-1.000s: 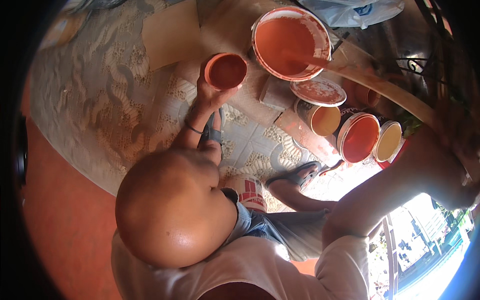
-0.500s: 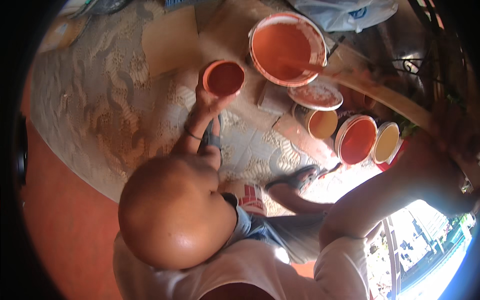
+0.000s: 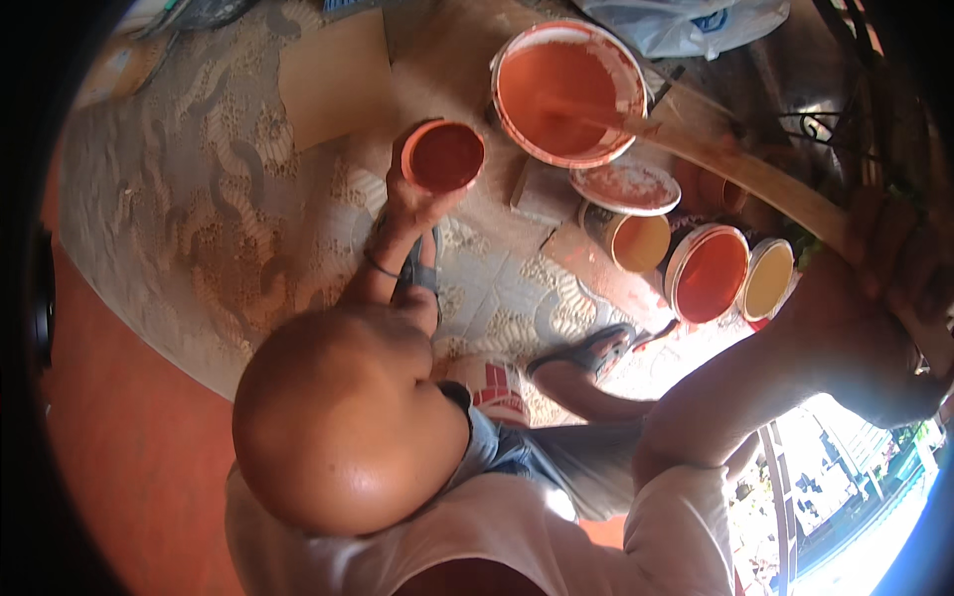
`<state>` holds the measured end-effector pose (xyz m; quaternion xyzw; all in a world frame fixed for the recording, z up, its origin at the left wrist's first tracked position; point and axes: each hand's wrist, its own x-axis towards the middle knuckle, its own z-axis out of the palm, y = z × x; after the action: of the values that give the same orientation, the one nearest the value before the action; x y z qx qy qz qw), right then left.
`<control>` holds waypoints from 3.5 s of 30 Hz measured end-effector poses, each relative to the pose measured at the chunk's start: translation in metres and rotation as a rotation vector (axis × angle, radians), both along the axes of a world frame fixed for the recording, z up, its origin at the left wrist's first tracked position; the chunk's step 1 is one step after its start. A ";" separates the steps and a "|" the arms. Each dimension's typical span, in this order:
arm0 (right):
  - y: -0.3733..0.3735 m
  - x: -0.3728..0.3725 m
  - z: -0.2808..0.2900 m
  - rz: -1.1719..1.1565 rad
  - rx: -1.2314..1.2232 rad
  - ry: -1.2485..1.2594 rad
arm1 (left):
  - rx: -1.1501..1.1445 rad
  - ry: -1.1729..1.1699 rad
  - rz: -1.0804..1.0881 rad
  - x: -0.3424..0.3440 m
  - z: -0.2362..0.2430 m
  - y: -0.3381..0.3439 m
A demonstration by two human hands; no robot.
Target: The person sits on the floor and mixes red paint in a bucket using a wooden stick, then pours some into a smaller container. They later move a white plastic chair and reposition a metal ladder near the entrance.
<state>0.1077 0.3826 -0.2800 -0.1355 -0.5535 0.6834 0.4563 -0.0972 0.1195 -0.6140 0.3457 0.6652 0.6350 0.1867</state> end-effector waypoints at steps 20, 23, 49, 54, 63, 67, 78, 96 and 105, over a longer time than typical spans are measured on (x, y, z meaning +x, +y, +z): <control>0.011 -0.010 0.015 0.186 0.096 -0.043 | 0.044 0.006 0.070 0.000 0.005 0.002; 0.018 0.012 0.020 0.218 0.029 0.003 | 0.039 0.021 0.051 -0.001 0.006 0.002; -0.003 -0.024 0.016 0.282 0.007 0.043 | 0.048 0.030 0.027 0.001 0.004 0.003; -0.008 -0.030 0.006 0.127 0.019 -0.105 | 0.035 -0.020 -0.028 -0.004 0.003 0.004; 0.050 0.068 -0.009 0.174 0.234 0.008 | 0.000 -0.025 0.023 0.000 0.009 0.001; 0.026 0.038 -0.012 -0.027 0.045 -0.137 | 0.046 -0.019 0.032 -0.001 0.002 0.005; 0.003 -0.015 0.007 0.172 0.093 -0.026 | 0.014 0.007 0.002 -0.003 0.001 0.002; -0.005 -0.025 0.008 0.093 0.042 -0.064 | 0.054 -0.026 0.024 -0.003 0.013 0.006; -0.001 -0.017 -0.005 0.170 -0.076 -0.090 | 0.120 -0.164 -0.035 -0.002 0.006 0.006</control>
<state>0.0907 0.3816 -0.2848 -0.1357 -0.5566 0.7333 0.3660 -0.0989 0.1257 -0.6078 0.3147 0.6025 0.6964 0.2303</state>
